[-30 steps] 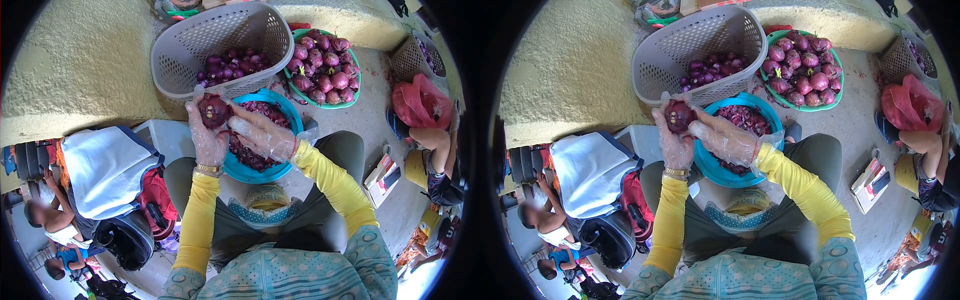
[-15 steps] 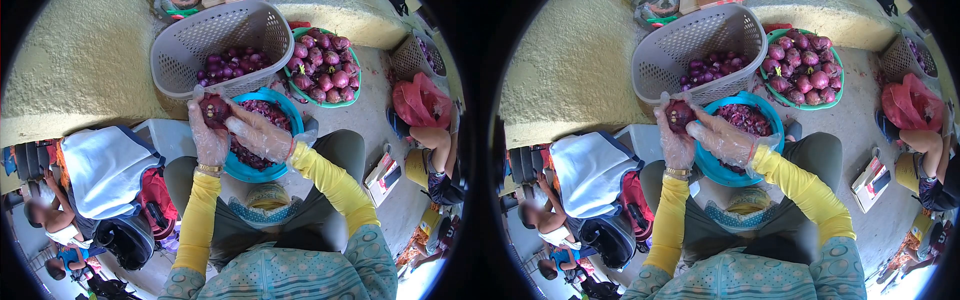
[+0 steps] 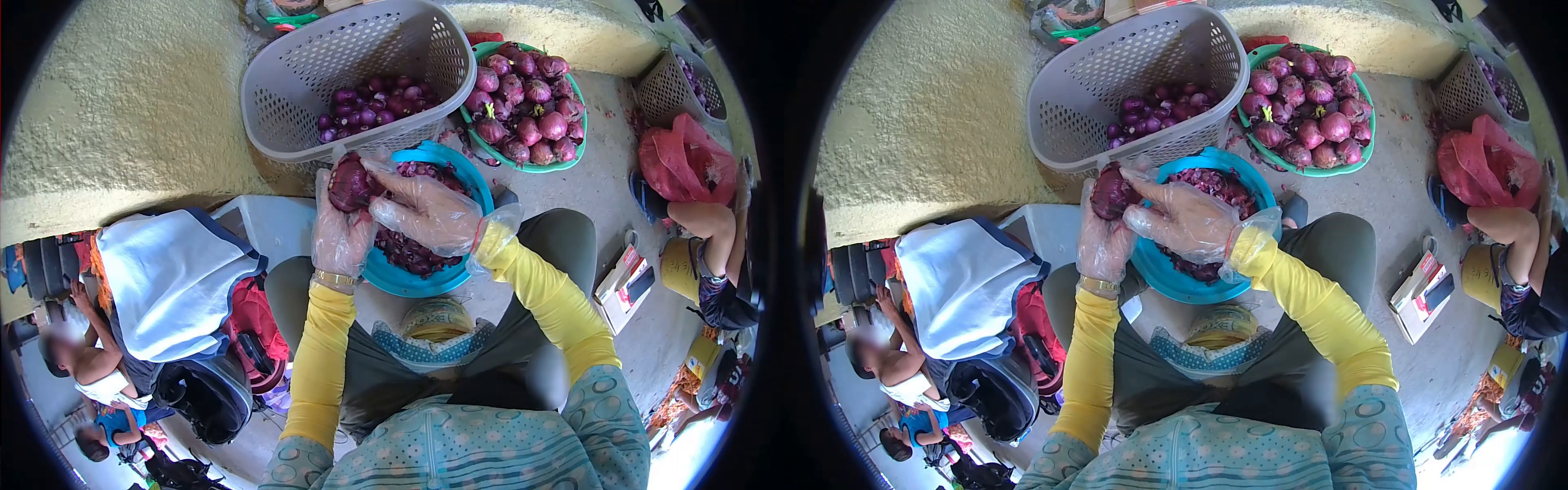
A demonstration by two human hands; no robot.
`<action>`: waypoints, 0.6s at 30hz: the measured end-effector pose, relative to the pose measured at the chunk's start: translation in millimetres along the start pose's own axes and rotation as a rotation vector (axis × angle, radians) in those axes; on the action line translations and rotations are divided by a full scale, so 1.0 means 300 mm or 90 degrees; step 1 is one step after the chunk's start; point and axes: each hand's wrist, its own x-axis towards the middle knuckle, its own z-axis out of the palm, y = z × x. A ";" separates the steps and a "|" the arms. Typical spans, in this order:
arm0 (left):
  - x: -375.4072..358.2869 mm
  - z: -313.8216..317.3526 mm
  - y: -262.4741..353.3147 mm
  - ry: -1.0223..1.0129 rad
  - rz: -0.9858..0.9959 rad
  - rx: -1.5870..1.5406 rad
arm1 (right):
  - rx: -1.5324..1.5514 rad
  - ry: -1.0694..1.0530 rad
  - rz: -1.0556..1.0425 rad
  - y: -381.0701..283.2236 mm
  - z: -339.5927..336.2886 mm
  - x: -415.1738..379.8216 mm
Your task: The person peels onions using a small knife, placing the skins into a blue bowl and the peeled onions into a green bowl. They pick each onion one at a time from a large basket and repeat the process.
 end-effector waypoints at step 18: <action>0.001 -0.006 0.002 0.124 -0.105 0.033 | -0.081 -0.041 -0.106 -0.023 -0.052 -0.004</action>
